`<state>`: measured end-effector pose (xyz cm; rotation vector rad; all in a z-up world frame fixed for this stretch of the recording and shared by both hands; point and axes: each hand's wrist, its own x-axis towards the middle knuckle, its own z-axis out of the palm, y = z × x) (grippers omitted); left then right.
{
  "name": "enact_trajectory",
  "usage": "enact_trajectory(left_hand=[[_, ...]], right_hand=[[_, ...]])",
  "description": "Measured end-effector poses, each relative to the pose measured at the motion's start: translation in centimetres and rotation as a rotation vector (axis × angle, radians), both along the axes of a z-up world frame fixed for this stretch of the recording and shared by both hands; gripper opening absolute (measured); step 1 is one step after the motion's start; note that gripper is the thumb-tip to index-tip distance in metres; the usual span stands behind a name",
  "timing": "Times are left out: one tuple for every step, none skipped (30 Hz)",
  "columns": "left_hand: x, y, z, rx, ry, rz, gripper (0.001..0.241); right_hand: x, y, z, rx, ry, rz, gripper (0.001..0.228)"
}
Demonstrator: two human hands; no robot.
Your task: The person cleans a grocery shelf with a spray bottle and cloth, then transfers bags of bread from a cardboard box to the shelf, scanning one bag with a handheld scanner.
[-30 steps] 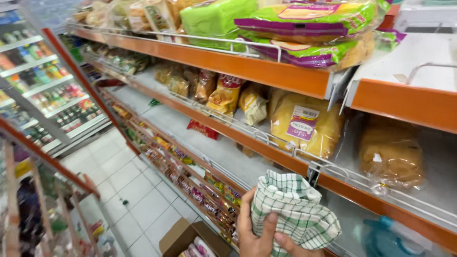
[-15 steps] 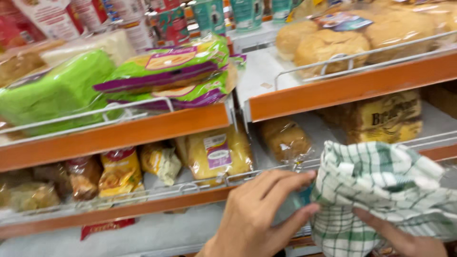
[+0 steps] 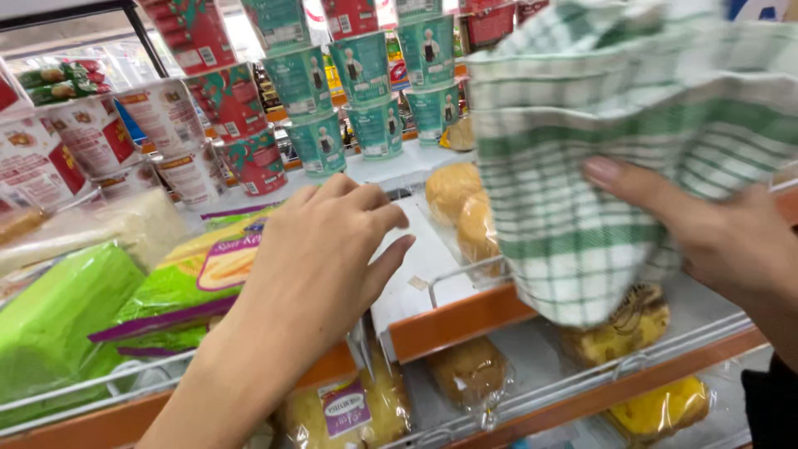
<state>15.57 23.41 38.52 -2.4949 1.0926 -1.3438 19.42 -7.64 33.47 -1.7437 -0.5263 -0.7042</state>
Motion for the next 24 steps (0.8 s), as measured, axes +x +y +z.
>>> enact_trajectory(left_hand=[[0.9,0.2,0.5,0.042,0.029,0.051,0.018],[1.8,0.3,0.7,0.084,0.078,0.121,0.018],[2.7,0.4,0.8,0.124,0.126,0.191,0.019],[3.5,0.4,1.0,0.164,0.172,0.26,0.02],[4.1,0.5,1.0,0.172,0.26,0.299,0.018],[4.8,0.5,1.0,0.181,0.348,0.337,0.018],[5.5,0.5,1.0,0.19,0.436,0.374,0.02],[6.2,0.4,0.8,0.234,0.453,0.454,0.024],[6.8,0.3,0.5,0.278,0.471,0.535,0.029],[7.5,0.4,0.4,0.318,0.48,0.612,0.034],[8.0,0.7,0.2,0.282,0.459,0.621,0.033],[8.3,1.0,-0.3,0.245,0.441,0.632,0.032],[8.6,1.3,-0.7,0.208,0.424,0.643,0.031],[9.1,1.6,-0.8,0.204,0.412,0.676,0.029],[9.6,2.0,-0.8,0.199,0.4,0.71,0.028],[9.9,2.4,-0.8,0.198,0.387,0.745,0.026],[9.8,2.9,-0.9,0.184,0.4,0.703,0.028],[9.5,3.4,-1.0,0.17,0.413,0.66,0.03],[9.4,3.8,-1.1,0.155,0.425,0.617,0.032],[9.4,3.9,-1.2,0.146,0.424,0.612,0.032],[9.5,4.0,-1.3,0.137,0.422,0.606,0.031],[9.5,4.1,-1.4,0.131,0.423,0.602,0.03],[9.3,4.1,-1.6,0.124,0.414,0.571,0.031],[9.2,4.2,-1.6,0.12,0.397,0.54,0.032]], right_hand=[[1.0,1.3,1.6,-0.073,-0.024,-0.037,0.047],[2.4,2.7,3.1,-0.164,0.024,-0.054,0.047],[4.2,4.3,4.3,-0.255,0.071,-0.072,0.047],[6.1,6.2,5.4,-0.298,0.036,0.014,0.046],[8.1,8.2,6.3,-0.341,-0.001,0.1,0.045],[10.0,10.1,6.7,-0.406,-0.064,0.151,0.059],[11.9,11.7,6.9,-0.472,-0.128,0.202,0.078],[13.6,12.8,6.9,-0.579,-0.212,0.182,0.076],[15.2,13.7,6.5,-0.686,-0.296,0.161,0.075],[16.5,14.6,5.6,-0.896,-0.33,0.081,0.075],[17.5,15.5,4.6,-1.105,-0.363,-0.003,0.075],[18.2,16.2,3.6,-1.157,-0.375,-0.033,0.062],[18.5,16.9,2.7,-1.209,-0.387,-0.063,0.049],[18.7,17.2,2.4,-1.261,-0.399,-0.097,0.037],[18.7,17.2,2.4,-1.284,-0.36,-0.061,0.044],[18.3,17.3,2.6,-1.304,-0.322,-0.025,0.051],[17.8,17.2,2.9,-1.322,-0.283,0.01,0.057],[17.0,17.0,2.9,-1.29,-0.343,0.056,0.062],[16.1,16.9,2.6,-1.257,-0.403,0.101,0.066],[15.4,16.9,2.6,-1.227,-0.464,0.146,0.07],[15.0,17.1,3.0,-1.219,-0.424,0.144,0.067],[14.8,17.4,3.4,-1.209,-0.384,0.145,0.064],[14.5,17.6,3.8,-1.199,-0.343,0.145,0.061],[14.0,17.4,4.3,-1.215,-0.35,0.181,0.062]])
